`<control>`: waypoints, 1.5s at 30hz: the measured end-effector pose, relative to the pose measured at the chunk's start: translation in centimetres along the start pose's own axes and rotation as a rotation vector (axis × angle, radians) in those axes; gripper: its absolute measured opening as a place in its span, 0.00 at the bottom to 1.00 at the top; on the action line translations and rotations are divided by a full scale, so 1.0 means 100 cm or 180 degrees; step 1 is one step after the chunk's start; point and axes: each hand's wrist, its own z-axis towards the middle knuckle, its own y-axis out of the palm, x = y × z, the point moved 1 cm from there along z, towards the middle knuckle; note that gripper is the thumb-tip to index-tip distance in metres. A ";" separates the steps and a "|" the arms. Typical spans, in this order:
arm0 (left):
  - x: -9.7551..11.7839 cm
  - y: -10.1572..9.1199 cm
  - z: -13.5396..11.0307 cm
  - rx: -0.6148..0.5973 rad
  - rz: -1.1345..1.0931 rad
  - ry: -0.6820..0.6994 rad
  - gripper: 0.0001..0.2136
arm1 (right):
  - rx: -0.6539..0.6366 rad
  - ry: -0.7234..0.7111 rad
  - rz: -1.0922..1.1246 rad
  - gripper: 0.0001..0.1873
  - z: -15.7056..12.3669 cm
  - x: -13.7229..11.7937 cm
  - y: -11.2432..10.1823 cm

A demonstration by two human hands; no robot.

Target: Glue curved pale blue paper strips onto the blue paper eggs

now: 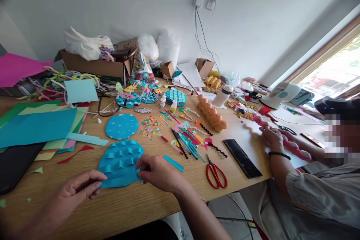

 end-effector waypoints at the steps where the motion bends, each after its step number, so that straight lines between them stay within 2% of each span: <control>1: 0.000 0.000 0.002 0.0059 -0.0119 -0.0070 0.12 | 0.0186 -0.0033 -0.0114 0.11 -0.001 0.001 0.002; 4: 0.000 -0.001 0.006 0.0235 -0.0424 -0.0296 0.15 | 0.0650 -0.0359 -0.0658 0.16 -0.007 0.005 0.010; 7: 0.000 -0.002 0.007 0.0262 -0.0497 -0.0394 0.15 | 0.0853 -0.0591 -0.1011 0.15 -0.012 0.015 0.021; 12: -0.002 -0.001 0.008 0.0199 -0.0363 -0.0445 0.15 | 0.1467 -0.0709 -0.1200 0.08 -0.013 0.032 0.037; 15: -0.008 0.000 0.007 0.0282 -0.0257 -0.0367 0.14 | 0.1923 -0.0810 -0.1343 0.08 -0.012 0.037 0.043; 18: -0.015 0.001 0.002 0.0376 -0.0008 -0.0265 0.12 | 0.2146 -0.0737 -0.1615 0.09 -0.010 0.041 0.048; 24: -0.018 0.000 -0.012 0.0680 0.0854 0.0255 0.08 | 0.2117 -0.0443 -0.1474 0.12 -0.010 0.043 0.061; 30: -0.028 0.001 -0.018 0.0684 0.1431 0.1162 0.08 | 0.1931 -0.0348 -0.1248 0.12 -0.005 0.040 0.067; 34: -0.036 0.005 -0.017 0.0878 0.1870 0.1898 0.10 | 0.1885 -0.0363 -0.1261 0.11 -0.002 0.040 0.070; 37: -0.038 0.006 -0.014 0.1007 0.2181 0.2277 0.12 | 0.1963 -0.0361 -0.1415 0.11 -0.001 0.040 0.071; 40: -0.039 0.007 -0.012 0.1089 0.2441 0.2462 0.13 | 0.1980 -0.0376 -0.1614 0.11 -0.001 0.039 0.072; 45: -0.042 0.008 -0.012 0.1147 0.2584 0.2413 0.13 | 0.1920 -0.0363 -0.1717 0.11 0.001 0.038 0.072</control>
